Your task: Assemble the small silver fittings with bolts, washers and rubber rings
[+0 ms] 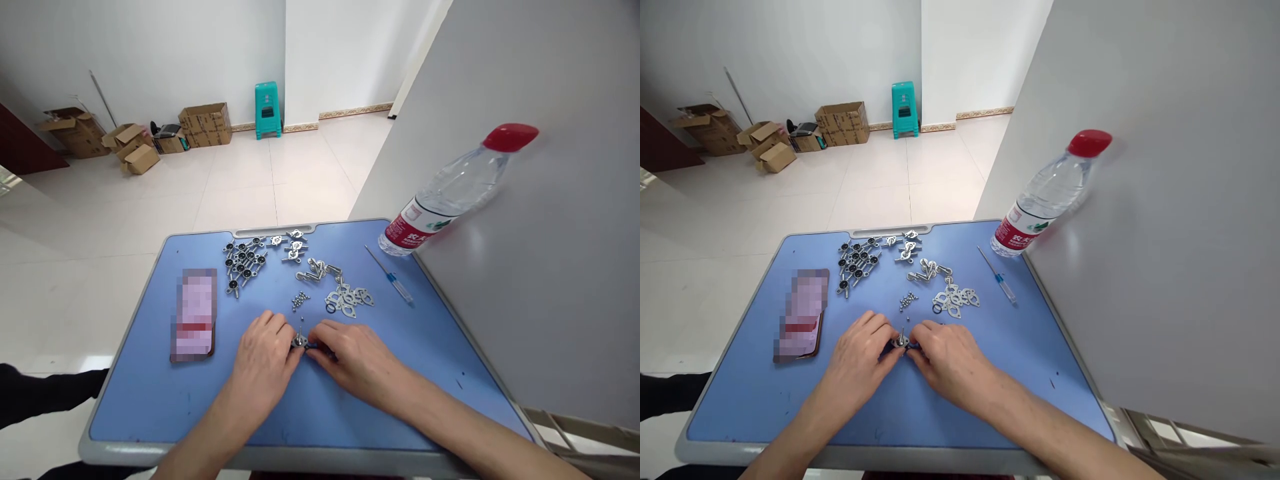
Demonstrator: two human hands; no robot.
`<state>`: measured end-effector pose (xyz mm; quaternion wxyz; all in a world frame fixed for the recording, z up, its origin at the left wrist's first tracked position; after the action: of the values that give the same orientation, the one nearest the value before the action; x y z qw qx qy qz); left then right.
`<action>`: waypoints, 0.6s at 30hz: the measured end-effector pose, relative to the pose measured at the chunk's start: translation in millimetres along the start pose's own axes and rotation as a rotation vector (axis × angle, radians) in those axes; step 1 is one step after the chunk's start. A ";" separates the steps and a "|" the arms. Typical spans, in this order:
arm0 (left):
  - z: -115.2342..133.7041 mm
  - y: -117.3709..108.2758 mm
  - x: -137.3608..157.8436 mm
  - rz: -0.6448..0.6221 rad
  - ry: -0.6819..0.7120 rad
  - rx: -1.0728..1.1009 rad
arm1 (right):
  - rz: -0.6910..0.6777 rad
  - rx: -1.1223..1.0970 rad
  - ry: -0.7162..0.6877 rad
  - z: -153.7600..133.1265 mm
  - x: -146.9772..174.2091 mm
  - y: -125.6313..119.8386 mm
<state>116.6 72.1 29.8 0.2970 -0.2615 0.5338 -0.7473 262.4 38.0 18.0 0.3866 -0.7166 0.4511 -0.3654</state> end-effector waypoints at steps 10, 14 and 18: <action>-1.0 -4.9 1.7 -0.021 -0.025 0.027 | 0.029 -0.011 -0.024 0.5 1.3 0.7; -1.8 -7.0 2.2 -0.017 -0.034 0.032 | 0.022 -0.011 -0.020 0.6 1.7 1.7; -3.1 -7.4 1.1 0.002 -0.026 0.053 | 0.018 0.010 -0.022 0.7 1.7 2.8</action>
<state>112.4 75.1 36.0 0.3115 -0.2624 0.5103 -0.7575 262.6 35.7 15.5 0.3982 -0.7145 0.4515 -0.3564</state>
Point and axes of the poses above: each hand's wrist, its own x-axis away from the middle knuckle, its own y-axis out of the palm, z = x × y, the point moved 3 cm from there along -x, towards the middle knuckle, and after that the axes turned 7 degrees about -z, right-handed, at the moved point
